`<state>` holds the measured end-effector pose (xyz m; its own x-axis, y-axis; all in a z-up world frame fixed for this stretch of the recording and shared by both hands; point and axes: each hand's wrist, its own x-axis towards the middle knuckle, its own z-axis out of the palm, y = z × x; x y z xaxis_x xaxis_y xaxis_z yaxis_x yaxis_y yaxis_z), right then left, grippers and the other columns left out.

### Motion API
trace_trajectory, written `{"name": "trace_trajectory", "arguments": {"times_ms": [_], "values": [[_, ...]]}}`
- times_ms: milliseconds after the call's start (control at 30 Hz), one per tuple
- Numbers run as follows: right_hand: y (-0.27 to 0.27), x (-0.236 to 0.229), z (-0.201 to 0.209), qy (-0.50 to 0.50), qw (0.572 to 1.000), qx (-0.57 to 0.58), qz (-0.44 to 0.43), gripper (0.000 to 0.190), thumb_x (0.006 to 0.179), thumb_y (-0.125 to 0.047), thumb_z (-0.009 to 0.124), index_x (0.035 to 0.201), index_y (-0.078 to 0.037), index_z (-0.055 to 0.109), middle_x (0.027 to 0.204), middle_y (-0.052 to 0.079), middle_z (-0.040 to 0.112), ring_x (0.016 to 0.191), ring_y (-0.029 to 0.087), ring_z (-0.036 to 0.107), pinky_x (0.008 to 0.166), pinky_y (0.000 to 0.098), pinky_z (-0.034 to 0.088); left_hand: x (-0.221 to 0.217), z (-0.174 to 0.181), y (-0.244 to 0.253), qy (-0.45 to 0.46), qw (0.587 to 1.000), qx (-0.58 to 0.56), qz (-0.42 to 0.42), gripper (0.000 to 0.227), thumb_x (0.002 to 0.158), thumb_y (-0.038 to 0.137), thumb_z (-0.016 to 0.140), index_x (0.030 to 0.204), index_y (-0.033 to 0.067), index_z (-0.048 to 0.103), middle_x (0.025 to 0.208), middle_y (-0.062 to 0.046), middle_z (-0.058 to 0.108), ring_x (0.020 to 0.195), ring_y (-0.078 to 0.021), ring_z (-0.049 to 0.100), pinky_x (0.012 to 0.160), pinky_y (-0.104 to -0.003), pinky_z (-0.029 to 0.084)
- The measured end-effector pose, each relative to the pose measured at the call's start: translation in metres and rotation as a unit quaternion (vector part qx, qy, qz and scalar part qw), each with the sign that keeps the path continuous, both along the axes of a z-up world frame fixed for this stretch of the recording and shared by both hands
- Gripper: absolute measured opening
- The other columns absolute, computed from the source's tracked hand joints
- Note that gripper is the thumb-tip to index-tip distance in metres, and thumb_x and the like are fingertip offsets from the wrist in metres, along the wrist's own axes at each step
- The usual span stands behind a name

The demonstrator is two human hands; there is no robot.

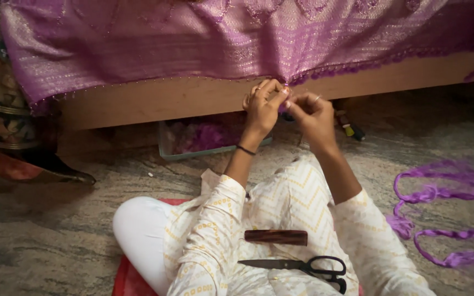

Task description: The person is handcrafting purple tassels onto the edge of a purple fabric using thread and tools.

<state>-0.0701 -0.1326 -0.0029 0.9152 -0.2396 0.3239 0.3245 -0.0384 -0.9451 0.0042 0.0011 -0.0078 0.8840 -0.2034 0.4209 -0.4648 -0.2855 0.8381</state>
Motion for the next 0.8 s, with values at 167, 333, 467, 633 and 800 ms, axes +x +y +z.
{"name": "trace_trajectory", "arguments": {"times_ms": [167,333,467,633,800], "values": [[-0.003,-0.015,-0.003,0.071,0.977,-0.198,-0.046,0.021,0.088,-0.008,0.081,0.107,-0.002,0.074,0.089,0.003,0.074,0.076,0.006,0.064,0.068,0.0222,0.053,0.001,0.0,0.001,0.005,1.0,-0.01,-0.001,0.023,0.094,0.037,0.064,0.084,0.0163,0.068,0.095,0.004,0.069,0.103,-0.0216,0.06,0.1,-0.045,0.031],[-0.014,-0.008,0.012,0.049,0.997,0.044,-0.049,0.023,0.092,-0.008,0.075,0.114,-0.003,0.07,0.098,0.002,0.072,0.082,0.005,0.066,0.066,0.0205,0.053,-0.001,0.0,0.0,0.017,1.0,-0.022,-0.01,0.023,0.094,0.037,0.064,0.085,0.0163,0.067,0.094,0.004,0.069,0.101,-0.0215,0.061,0.099,-0.043,0.036],[-0.02,0.013,0.015,0.099,0.995,-0.006,-0.027,0.014,0.097,-0.013,0.073,0.109,-0.007,0.074,0.092,0.0,0.073,0.073,0.003,0.059,0.059,0.0188,0.045,0.001,-0.001,-0.003,0.017,0.999,-0.027,-0.01,0.024,0.094,0.036,0.064,0.085,0.0138,0.066,0.094,0.002,0.069,0.101,-0.0222,0.061,0.1,-0.045,0.032],[-0.027,0.041,0.023,0.054,0.997,0.04,-0.023,0.006,0.1,-0.014,0.073,0.1,-0.008,0.071,0.085,-0.002,0.065,0.069,0.003,0.055,0.057,0.0194,0.041,-0.001,0.001,-0.001,0.018,0.999,-0.029,-0.008,0.025,0.094,0.036,0.064,0.085,0.0128,0.065,0.093,0.001,0.068,0.099,-0.0228,0.06,0.099,-0.045,0.033],[-0.02,0.018,0.032,0.112,0.99,0.068,-0.047,0.008,0.098,-0.017,0.069,0.097,-0.01,0.07,0.083,-0.002,0.069,0.069,0.004,0.06,0.057,0.0198,0.046,0.0,0.004,0.003,-0.006,0.999,-0.036,0.0,0.024,0.093,0.034,0.066,0.082,0.0124,0.064,0.09,0.001,0.068,0.094,-0.0226,0.062,0.091,-0.04,0.041]]}}
